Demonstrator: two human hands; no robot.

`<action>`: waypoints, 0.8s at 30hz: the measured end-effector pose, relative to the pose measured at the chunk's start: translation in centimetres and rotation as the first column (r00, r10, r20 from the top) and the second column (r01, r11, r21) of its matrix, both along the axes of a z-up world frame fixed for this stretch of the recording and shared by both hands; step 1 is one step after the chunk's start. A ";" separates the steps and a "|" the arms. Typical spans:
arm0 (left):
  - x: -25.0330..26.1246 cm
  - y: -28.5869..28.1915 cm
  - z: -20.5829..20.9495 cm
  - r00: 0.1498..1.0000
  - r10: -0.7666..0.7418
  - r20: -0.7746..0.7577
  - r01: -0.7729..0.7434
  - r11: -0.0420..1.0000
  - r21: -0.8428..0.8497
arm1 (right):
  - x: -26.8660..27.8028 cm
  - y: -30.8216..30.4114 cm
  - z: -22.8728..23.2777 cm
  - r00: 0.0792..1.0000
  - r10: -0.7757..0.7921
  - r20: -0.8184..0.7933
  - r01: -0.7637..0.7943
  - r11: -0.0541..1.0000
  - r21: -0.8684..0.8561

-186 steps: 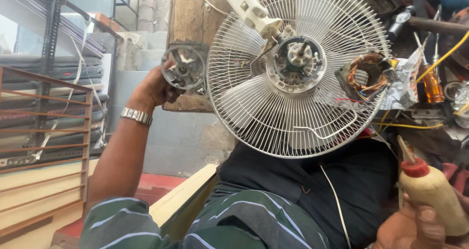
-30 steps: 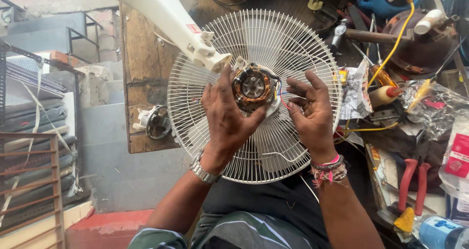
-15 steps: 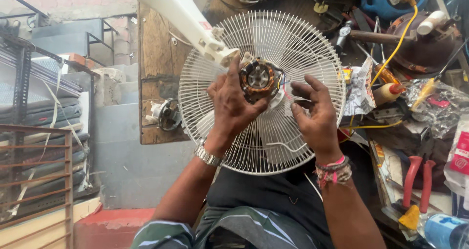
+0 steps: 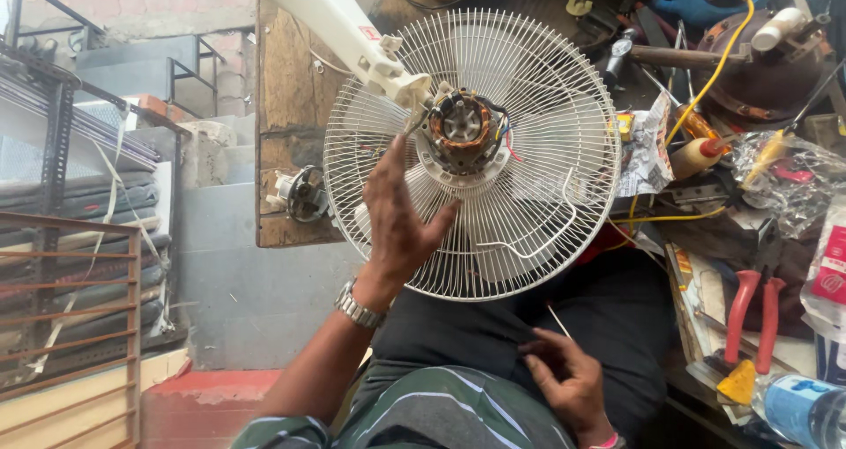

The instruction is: The person repairs a white pedestal fan by hand, working on the motor housing and internal wiring. They use a screwdriver to tighten screws on the motor casing and manipulate the exposed wires to secure connections.

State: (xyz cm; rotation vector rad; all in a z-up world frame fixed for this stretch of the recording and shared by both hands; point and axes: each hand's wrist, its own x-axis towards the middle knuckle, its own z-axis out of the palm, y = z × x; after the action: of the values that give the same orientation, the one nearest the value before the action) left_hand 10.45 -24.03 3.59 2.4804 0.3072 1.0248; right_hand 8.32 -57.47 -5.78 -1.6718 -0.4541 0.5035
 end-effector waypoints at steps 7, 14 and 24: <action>-1.8 -1.5 0.1 0.993 -0.048 -0.111 0.013 0.954 -0.298 | 0.3 0.0 -2.4 0.999 0.021 -0.025 -0.026 0.980 -0.199; -2.4 -2.4 1.5 0.984 -0.104 -0.143 0.099 0.994 -0.042 | 0.6 0.9 0.9 0.998 -0.015 -0.064 0.004 0.987 -0.164; -1.3 -0.9 2.2 0.962 -0.177 -0.207 0.167 0.984 -0.064 | 17.8 11.8 12.3 0.819 0.036 0.573 0.063 0.986 -0.152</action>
State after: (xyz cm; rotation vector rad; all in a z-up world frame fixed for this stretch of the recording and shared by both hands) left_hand 9.19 -24.95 5.82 2.5267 0.1737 0.6771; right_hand 26.11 -45.64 6.55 -1.9818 -0.8591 0.0027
